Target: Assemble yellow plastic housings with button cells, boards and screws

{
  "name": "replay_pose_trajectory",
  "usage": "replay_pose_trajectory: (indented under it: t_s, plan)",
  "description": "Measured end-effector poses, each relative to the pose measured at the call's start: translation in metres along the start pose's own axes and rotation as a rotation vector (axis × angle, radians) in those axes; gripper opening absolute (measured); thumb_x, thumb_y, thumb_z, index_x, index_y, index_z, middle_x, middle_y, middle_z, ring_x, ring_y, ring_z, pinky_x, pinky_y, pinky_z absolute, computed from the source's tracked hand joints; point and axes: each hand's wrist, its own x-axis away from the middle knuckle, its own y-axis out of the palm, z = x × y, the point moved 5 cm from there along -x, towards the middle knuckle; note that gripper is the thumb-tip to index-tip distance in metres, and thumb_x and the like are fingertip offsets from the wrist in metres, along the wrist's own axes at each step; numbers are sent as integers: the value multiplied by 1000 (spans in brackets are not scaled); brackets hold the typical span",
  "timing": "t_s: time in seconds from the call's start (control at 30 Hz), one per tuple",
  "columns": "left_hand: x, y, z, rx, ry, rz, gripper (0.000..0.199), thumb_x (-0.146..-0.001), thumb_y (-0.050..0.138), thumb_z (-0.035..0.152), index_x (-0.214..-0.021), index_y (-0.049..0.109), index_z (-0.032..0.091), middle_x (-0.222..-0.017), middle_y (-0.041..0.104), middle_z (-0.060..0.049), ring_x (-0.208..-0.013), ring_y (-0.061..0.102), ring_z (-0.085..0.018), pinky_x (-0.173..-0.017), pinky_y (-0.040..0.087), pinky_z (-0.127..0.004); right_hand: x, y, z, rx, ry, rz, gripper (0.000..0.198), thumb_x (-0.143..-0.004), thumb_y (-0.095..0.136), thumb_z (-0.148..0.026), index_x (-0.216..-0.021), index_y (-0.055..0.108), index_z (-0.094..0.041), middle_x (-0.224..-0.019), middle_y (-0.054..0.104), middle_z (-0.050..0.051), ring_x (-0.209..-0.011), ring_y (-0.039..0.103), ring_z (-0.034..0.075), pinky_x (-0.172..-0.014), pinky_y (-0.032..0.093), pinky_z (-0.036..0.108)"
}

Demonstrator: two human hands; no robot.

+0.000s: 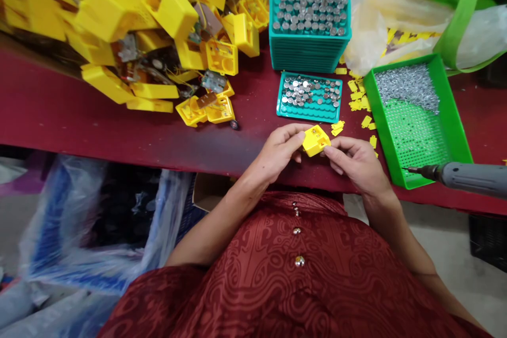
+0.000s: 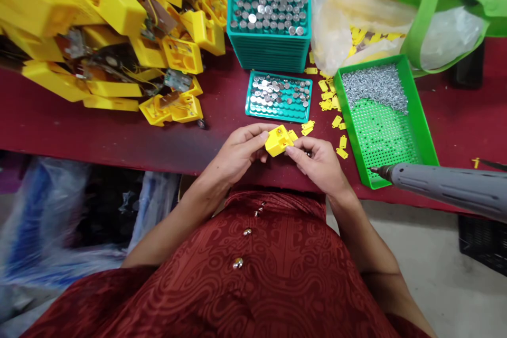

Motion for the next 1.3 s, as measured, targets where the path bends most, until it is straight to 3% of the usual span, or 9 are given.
replay_pose_trajectory:
  t_s: [0.67, 0.87, 0.97, 1.07, 1.17, 1.3]
  plan:
    - [-1, 2, -1, 67, 13, 6, 17, -96, 70, 19, -108, 82, 15, -94, 79, -5, -70, 66, -10, -53, 50, -15, 1, 0, 2, -18, -13, -3, 45, -86, 82, -58, -76, 68, -16, -52, 49, -6, -46, 36, 4, -46, 23, 21]
    - [2, -1, -2, 243, -7, 41, 34, -87, 81, 17, -121, 75, 17, -117, 81, -8, -93, 77, -15, -63, 61, -18, 5, -11, 8, -5, -52, 138, 31, -92, 71, -47, -100, 70, -17, -60, 53, -6, -50, 43, 7, -47, 30, 21]
    - [5, -5, 0, 293, -22, 29, 41, -86, 85, 18, -125, 74, 17, -123, 80, -10, -99, 78, -18, -65, 64, -19, -1, -23, 4, 203, -145, 242, 26, -97, 59, -35, -112, 71, -18, -72, 60, -1, -60, 52, 10, -55, 41, 24]
    - [9, -9, 1, 355, -28, 30, 39, -87, 82, 15, -125, 74, 16, -128, 79, -11, -96, 78, -17, -64, 65, -20, -19, -30, -11, 574, -349, 300, 29, -95, 50, -20, -111, 75, -20, -83, 67, 4, -73, 60, 15, -74, 52, 32]
    - [12, -13, 1, 398, -41, 49, 34, -89, 78, 11, -122, 74, 16, -131, 79, -11, -94, 79, -17, -62, 66, -21, -46, -29, -22, 845, -515, 344, 32, -96, 47, -18, -110, 76, -20, -93, 74, 9, -89, 67, 21, -89, 56, 40]
    - [17, -16, 0, 416, -55, 59, 32, -90, 77, 10, -121, 74, 15, -131, 78, -12, -97, 80, -19, -61, 65, -21, -82, -20, -16, 1081, -472, 307, 28, -94, 50, -13, -102, 75, -21, -106, 76, 14, -101, 68, 28, -94, 56, 46]
